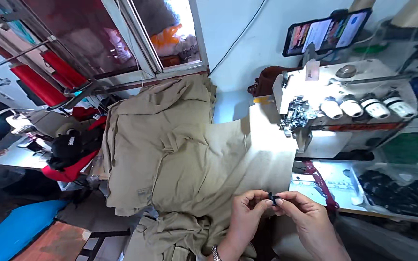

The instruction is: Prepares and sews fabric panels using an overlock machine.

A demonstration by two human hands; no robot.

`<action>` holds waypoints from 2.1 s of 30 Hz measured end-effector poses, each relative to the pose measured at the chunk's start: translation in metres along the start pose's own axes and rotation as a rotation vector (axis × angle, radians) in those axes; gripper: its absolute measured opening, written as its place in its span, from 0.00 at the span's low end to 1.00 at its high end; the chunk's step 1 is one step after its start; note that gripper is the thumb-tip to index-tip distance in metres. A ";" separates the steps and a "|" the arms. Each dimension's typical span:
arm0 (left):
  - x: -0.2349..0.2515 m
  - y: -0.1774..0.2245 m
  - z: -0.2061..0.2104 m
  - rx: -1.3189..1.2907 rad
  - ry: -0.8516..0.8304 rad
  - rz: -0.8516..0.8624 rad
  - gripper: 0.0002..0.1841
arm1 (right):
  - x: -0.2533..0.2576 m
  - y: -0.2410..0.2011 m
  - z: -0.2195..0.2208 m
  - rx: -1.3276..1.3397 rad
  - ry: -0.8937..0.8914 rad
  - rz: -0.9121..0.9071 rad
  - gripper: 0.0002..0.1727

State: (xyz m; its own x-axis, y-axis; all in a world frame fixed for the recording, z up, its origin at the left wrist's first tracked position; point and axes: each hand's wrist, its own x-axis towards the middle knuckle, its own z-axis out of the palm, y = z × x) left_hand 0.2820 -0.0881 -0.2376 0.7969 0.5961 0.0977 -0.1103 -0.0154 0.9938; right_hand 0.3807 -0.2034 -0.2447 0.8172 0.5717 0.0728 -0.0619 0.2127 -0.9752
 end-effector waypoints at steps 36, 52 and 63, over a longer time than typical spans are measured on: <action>0.005 -0.002 0.001 -0.163 0.021 -0.061 0.07 | 0.008 0.010 -0.002 0.120 -0.074 0.124 0.04; 0.064 0.035 0.031 0.566 -0.014 0.496 0.07 | 0.073 -0.068 -0.027 -0.130 0.108 -0.002 0.04; 0.118 0.067 0.043 0.739 -0.161 0.336 0.05 | 0.132 -0.100 -0.022 0.031 0.151 0.370 0.05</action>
State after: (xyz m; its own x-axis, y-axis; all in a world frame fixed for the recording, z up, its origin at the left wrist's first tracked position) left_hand 0.3939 -0.0535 -0.1576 0.8727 0.3439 0.3466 0.0160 -0.7295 0.6838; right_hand 0.5075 -0.1663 -0.1424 0.8112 0.4920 -0.3159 -0.3833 0.0394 -0.9228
